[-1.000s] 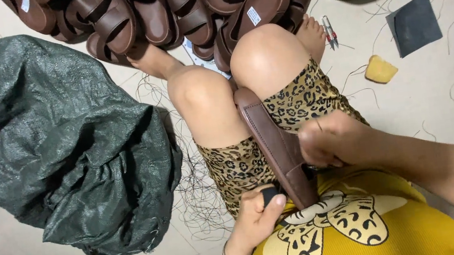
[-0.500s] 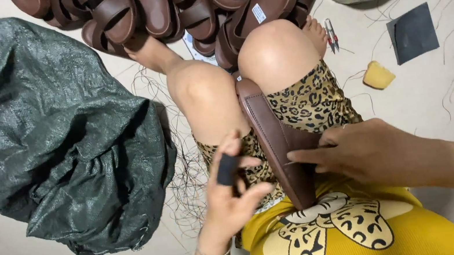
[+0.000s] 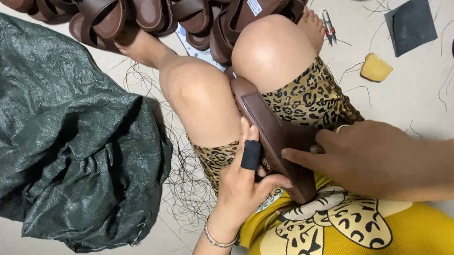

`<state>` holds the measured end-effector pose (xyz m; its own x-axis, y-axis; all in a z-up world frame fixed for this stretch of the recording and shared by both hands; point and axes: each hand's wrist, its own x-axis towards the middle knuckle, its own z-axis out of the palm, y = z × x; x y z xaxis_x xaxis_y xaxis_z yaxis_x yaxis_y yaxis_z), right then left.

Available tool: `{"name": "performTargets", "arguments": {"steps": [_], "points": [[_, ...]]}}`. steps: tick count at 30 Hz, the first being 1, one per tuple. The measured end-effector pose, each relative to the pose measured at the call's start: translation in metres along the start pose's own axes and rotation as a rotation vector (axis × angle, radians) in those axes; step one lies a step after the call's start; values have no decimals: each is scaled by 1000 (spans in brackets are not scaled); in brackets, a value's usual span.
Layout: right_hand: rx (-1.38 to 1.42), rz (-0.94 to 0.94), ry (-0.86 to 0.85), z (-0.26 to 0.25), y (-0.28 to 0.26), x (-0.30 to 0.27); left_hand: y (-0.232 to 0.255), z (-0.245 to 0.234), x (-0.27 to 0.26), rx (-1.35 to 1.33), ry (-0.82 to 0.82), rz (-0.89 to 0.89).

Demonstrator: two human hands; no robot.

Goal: Hand-stitching the straps of brown sandals using a needle and thread while sitting on the floor.

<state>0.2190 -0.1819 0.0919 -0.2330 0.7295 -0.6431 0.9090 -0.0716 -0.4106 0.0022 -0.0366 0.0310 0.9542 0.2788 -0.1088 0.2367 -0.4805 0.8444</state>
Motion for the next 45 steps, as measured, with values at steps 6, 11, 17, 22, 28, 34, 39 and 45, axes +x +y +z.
{"name": "performTargets", "arguments": {"steps": [6,11,17,22,28,34,39,45], "points": [[-96,-224,71,8,4,37,-1,7,-2,31,142,43],[265,206,-198,-23,5,25,14,-23,-13,-131,190,-209],[271,193,-72,1,5,21,32,-28,7,-994,31,-55],[-408,-327,462,22,61,-37,46,-8,3,-264,146,-128],[996,172,39,-1,65,-20,28,-21,-4,-520,346,-281],[1396,-485,185,-17,33,2,23,-31,-10,-476,355,-312],[239,-193,207,13,24,-15,21,-31,-15,-540,262,-418],[-216,-20,936,26,32,17,13,-31,-19,-448,114,-232]]}}
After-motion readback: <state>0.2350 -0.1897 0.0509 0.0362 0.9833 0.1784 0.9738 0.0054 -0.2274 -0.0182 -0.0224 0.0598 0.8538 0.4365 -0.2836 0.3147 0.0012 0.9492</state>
